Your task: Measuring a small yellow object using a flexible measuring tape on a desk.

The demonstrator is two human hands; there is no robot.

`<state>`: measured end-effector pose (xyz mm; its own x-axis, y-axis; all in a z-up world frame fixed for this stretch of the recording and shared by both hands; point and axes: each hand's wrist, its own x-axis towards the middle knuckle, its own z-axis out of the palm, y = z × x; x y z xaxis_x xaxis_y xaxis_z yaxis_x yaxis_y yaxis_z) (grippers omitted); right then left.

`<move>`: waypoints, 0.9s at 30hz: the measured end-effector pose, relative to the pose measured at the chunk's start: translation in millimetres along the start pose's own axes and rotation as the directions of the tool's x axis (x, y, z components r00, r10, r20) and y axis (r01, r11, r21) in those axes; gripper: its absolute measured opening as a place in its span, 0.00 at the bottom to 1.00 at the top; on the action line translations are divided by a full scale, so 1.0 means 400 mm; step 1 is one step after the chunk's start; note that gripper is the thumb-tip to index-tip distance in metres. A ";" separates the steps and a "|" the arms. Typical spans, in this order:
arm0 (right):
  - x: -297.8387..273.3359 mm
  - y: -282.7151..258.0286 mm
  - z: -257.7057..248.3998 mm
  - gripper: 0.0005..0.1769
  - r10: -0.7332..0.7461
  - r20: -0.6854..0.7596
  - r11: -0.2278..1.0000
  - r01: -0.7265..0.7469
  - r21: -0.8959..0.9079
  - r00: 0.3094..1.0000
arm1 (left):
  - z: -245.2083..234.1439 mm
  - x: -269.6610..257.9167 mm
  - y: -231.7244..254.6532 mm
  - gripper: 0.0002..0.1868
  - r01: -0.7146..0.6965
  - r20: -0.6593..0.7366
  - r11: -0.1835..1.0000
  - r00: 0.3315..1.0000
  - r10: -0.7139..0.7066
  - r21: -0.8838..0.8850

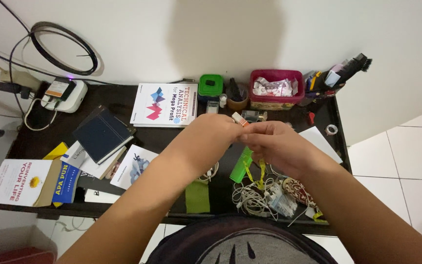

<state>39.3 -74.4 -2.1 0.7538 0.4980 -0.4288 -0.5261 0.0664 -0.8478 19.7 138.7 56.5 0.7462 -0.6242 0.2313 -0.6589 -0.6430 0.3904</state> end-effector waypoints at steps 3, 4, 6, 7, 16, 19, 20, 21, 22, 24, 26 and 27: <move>0.001 0.007 -0.010 0.09 0.001 0.008 1.000 -0.001 0.020 1.000 | 0.005 0.011 0.005 0.18 0.024 0.049 0.999 0.999 -0.022 -0.034; 0.002 0.009 -0.014 0.09 0.000 0.008 1.000 0.000 0.020 1.000 | 0.000 0.015 0.014 0.18 0.023 0.049 0.999 0.999 -0.022 -0.033; 0.005 0.016 -0.019 0.10 -0.023 0.033 1.000 0.022 0.021 0.999 | -0.009 0.020 0.033 0.35 0.085 0.110 0.996 0.990 -0.087 0.028; -0.001 0.005 -0.012 0.10 -0.021 0.035 1.000 0.020 0.021 0.999 | -0.001 0.019 0.029 0.35 0.088 0.110 0.996 0.990 -0.090 0.028; -0.015 -0.013 0.001 0.11 -0.053 0.023 0.985 0.056 -0.160 0.998 | -0.011 0.030 0.059 0.45 0.278 0.172 0.959 0.943 -0.283 0.055; -0.020 -0.018 0.008 0.12 -0.017 0.018 0.983 0.020 -0.184 1.000 | -0.002 0.009 0.038 0.47 0.322 0.153 0.944 0.939 -0.308 -0.074; -0.020 -0.016 0.004 0.11 -0.002 0.020 0.994 0.004 -0.107 1.000 | 0.002 -0.004 0.029 0.46 0.255 0.048 0.939 0.967 -0.251 -0.231; -0.019 -0.013 0.001 0.10 0.012 0.023 1.000 -0.012 -0.029 1.000 | 0.006 -0.018 0.020 0.46 0.167 -0.066 0.912 0.976 -0.206 -0.375; -0.013 -0.005 -0.006 0.10 0.014 0.022 1.000 -0.014 -0.028 1.000 | 0.009 -0.026 0.020 0.46 0.168 -0.065 0.911 0.976 -0.207 -0.377; -0.001 0.011 -0.020 0.08 -0.065 0.101 0.990 0.051 0.134 0.993 | 0.015 -0.041 0.018 0.42 0.088 -0.169 0.873 0.967 -0.191 -0.479; -0.001 0.005 -0.014 0.08 -0.058 0.125 0.989 0.040 0.143 0.990 | 0.029 -0.051 0.020 0.38 0.116 -0.188 0.870 0.955 -0.230 -0.479; 0.000 0.003 -0.010 0.07 -0.050 0.148 0.988 0.027 0.153 0.988 | 0.036 -0.057 0.021 0.34 0.145 -0.204 0.865 0.941 -0.270 -0.480</move>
<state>40.0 -77.8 -4.4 0.7127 0.6163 -0.3349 -0.5593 0.2112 -0.8016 -4.3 141.3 41.8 0.8996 -0.3232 0.2938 -0.4168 -0.4339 0.7988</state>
